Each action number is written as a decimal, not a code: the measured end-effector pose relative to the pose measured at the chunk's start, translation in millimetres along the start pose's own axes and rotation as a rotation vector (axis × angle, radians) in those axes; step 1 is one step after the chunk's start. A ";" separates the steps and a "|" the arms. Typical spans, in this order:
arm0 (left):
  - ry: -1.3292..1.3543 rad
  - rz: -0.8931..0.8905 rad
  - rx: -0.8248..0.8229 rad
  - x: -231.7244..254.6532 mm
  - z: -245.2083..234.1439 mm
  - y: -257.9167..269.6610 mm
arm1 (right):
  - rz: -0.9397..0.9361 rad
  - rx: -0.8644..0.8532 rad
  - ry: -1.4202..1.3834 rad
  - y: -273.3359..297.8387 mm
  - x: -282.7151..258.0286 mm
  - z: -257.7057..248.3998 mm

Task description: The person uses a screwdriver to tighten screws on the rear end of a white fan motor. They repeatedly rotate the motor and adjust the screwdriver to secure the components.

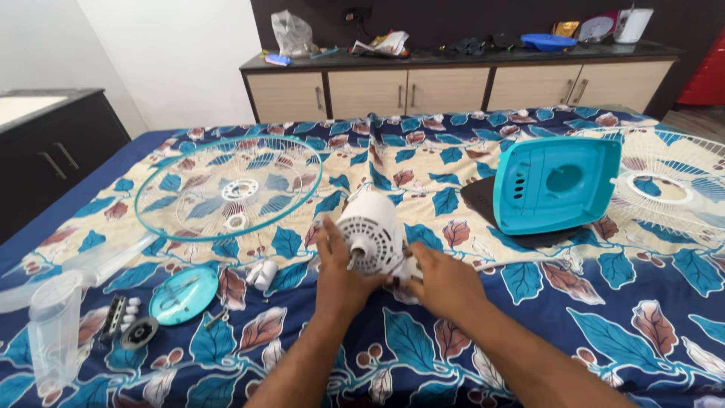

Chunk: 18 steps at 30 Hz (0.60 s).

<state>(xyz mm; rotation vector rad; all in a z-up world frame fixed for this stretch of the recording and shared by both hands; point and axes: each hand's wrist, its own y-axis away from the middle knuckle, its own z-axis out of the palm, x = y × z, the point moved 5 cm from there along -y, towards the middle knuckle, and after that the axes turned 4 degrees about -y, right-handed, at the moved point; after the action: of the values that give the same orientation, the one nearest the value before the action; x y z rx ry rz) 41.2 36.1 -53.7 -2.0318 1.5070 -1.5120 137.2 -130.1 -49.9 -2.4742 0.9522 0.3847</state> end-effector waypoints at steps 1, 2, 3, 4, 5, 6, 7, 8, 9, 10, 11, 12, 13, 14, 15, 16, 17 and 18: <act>0.003 -0.052 -0.057 -6.2 3.8 -0.4 | -0.005 0.001 0.021 -0.4 0.1 1.7; 0.006 -0.099 -0.111 -12.4 6.3 -5.0 | -0.014 0.007 0.042 -5.2 -0.8 1.1; 0.010 -0.146 -0.166 -18.1 7.6 -6.2 | -0.022 0.013 0.063 -8.0 -2.2 0.0; -0.031 -0.130 -0.193 -21.5 5.4 -6.5 | -0.037 0.029 0.065 -9.6 -4.9 -1.5; -0.073 -0.114 -0.221 -25.7 1.5 -6.6 | -0.053 0.044 0.067 -10.6 -8.3 -3.1; -0.112 -0.100 -0.248 -29.8 -2.3 -5.5 | -0.068 0.058 0.071 -10.9 -12.2 -5.2; -0.130 -0.072 -0.288 -33.0 -6.2 -3.2 | -0.027 0.040 0.067 -11.8 -13.7 -6.7; -0.151 -0.043 -0.323 -36.4 -12.3 -1.7 | 0.010 0.023 0.062 -13.9 -17.0 -8.6; -0.172 -0.015 -0.359 -38.9 -17.8 -1.2 | 0.047 0.006 0.056 -14.5 -21.2 -10.1; -0.237 0.000 -0.387 -41.6 -23.5 -1.4 | 0.031 0.077 0.002 -12.8 -28.8 -15.1; -0.302 0.014 -0.414 -44.0 -29.7 -0.7 | 0.015 0.148 -0.053 -10.1 -37.1 -19.3; -0.367 0.024 -0.440 -45.8 -35.6 0.8 | -0.001 0.215 -0.108 -7.2 -46.0 -22.7; -0.432 0.081 -0.394 -44.1 -43.3 0.4 | -0.053 0.221 -0.133 -5.4 -57.4 -22.5; -0.499 0.135 -0.349 -43.0 -51.7 0.8 | -0.106 0.224 -0.160 -3.4 -69.6 -20.6; -0.566 0.190 -0.304 -42.2 -60.4 1.6 | -0.159 0.227 -0.188 -1.5 -81.7 -17.8; -0.560 0.166 -0.258 -45.8 -72.4 1.8 | -0.278 0.221 -0.200 0.9 -97.6 -13.6; -0.554 0.142 -0.212 -50.6 -85.9 2.5 | -0.397 0.215 -0.211 4.5 -113.0 -8.5; -0.548 0.119 -0.167 -56.1 -99.8 3.3 | -0.515 0.209 -0.223 6.9 -128.1 -3.1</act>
<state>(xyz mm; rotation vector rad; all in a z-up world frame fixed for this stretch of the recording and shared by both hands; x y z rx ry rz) -38.3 117.9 -43.7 -2.1561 1.5156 -0.7140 40.3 -64.8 3.1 -2.3122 0.2338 0.3533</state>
